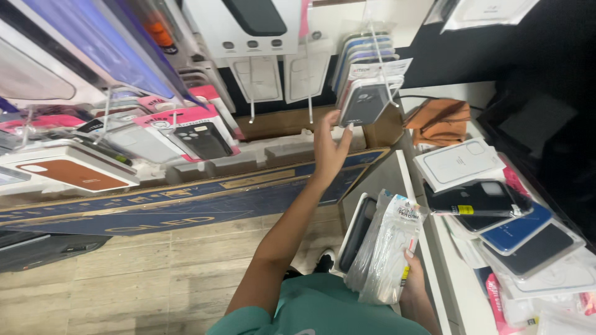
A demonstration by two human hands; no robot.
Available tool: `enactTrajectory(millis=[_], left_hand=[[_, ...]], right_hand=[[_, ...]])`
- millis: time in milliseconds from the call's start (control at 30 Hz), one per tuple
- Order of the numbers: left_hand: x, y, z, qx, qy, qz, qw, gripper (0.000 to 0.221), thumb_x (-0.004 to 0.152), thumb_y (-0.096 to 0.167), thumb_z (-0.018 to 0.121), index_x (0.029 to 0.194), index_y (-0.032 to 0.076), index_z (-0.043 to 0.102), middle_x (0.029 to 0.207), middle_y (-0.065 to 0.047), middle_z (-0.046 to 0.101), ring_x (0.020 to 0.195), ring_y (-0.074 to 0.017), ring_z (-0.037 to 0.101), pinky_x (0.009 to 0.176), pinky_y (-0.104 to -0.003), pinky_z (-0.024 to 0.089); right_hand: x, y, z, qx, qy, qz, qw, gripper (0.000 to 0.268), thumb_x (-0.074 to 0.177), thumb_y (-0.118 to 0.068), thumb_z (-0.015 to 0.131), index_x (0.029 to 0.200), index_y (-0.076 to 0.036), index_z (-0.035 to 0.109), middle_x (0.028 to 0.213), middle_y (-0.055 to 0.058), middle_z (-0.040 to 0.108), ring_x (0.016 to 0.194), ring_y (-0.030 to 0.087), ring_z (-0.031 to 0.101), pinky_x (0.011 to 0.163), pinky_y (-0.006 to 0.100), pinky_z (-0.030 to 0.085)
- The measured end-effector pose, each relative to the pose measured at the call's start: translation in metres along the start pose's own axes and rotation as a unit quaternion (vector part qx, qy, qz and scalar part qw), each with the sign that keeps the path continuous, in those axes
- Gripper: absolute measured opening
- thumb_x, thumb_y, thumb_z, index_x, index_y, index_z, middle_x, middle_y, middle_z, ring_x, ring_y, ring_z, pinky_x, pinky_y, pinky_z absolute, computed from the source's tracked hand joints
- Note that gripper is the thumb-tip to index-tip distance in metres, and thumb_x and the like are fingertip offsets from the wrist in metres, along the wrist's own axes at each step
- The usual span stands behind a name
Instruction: The person organizes various phone cases on a retail display rack. They pick up cases from a stack, examine them, and place them into slots on the rack, repeating this process for multiple items including clear, black, and colored cases.
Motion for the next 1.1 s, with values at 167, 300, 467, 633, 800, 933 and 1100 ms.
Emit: enactTrajectory(millis=[167,300,467,633,800,933,1100], left_hand=[[-0.001,0.001,0.011,-0.037,0.004,-0.056,0.998,0.042,0.102,0.037,0.067,0.131,0.008,0.057,0.120,-0.009,0.063,0.116,-0.0255,0.064,0.103,-0.040,0.052],[-0.001,0.005,0.016,-0.037,0.004,-0.076,0.996,0.045,0.096,0.042,0.073,0.127,0.011,0.059,0.116,-0.005,0.063,0.112,-0.0225,0.064,0.100,-0.039,0.052],[0.003,0.005,0.024,0.007,0.002,-0.043,0.999,0.043,0.097,0.045,0.070,0.120,0.010,0.064,0.101,-0.003,0.061,0.099,-0.0198,0.059,0.087,-0.036,0.047],[-0.002,0.032,0.013,-0.038,-0.028,-0.009,0.999,0.023,0.103,0.033,0.065,0.111,0.012,0.071,0.104,-0.003,0.069,0.098,-0.0174,0.062,0.081,-0.031,0.050],[-0.017,0.054,-0.002,-0.160,-0.081,-0.081,0.980,0.020,0.105,0.029,0.066,0.105,0.010,0.069,0.085,0.005,0.058,0.078,-0.0069,0.050,0.069,-0.024,0.041],[-0.030,0.068,-0.012,-0.199,-0.102,-0.109,0.968,0.023,0.105,0.027,0.069,0.118,0.008,0.072,0.089,0.005,0.064,0.075,-0.0061,0.051,0.068,-0.023,0.042],[-0.038,0.079,-0.022,-0.178,-0.121,-0.155,0.964,0.025,0.103,0.034,0.068,0.108,0.009,0.071,0.081,0.006,0.057,0.074,-0.0059,0.050,0.067,-0.023,0.041]], right_hand=[[0.007,-0.020,-0.026,-0.026,0.021,-0.021,0.999,0.059,0.091,-0.039,0.066,0.137,-0.003,0.062,0.117,0.022,0.070,0.105,0.043,0.068,0.088,0.060,0.054],[0.014,-0.019,-0.038,-0.013,0.004,0.025,1.000,0.061,0.094,-0.043,0.060,0.140,-0.004,0.061,0.120,0.023,0.069,0.108,0.044,0.066,0.092,0.062,0.052],[0.026,-0.022,-0.044,-0.023,-0.023,0.019,0.999,0.059,0.092,-0.044,0.065,0.133,-0.002,0.065,0.111,0.021,0.073,0.100,0.041,0.071,0.085,0.058,0.056],[0.036,-0.019,-0.051,-0.027,-0.033,0.045,0.998,0.063,0.093,-0.048,0.061,0.136,-0.001,0.063,0.114,0.025,0.072,0.102,0.045,0.069,0.087,0.061,0.054],[0.025,-0.022,-0.043,-0.023,-0.005,0.047,0.999,0.064,0.086,-0.043,0.066,0.135,-0.002,0.063,0.116,0.023,0.070,0.105,0.044,0.067,0.091,0.061,0.053],[0.019,-0.026,-0.027,-0.003,-0.042,0.062,0.997,0.071,0.087,-0.042,0.063,0.145,-0.002,0.056,0.126,0.028,0.066,0.114,0.049,0.064,0.095,0.067,0.049],[0.019,-0.029,-0.016,-0.016,-0.087,0.035,0.995,0.072,0.084,-0.040,0.070,0.144,-0.002,0.057,0.126,0.024,0.069,0.112,0.044,0.067,0.095,0.063,0.053]])
Point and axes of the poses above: each hand's wrist, its own x-axis towards the middle knuckle, its own z-axis out of the palm, y = z × x, the point moved 7 cm from there along x, towards the middle knuckle
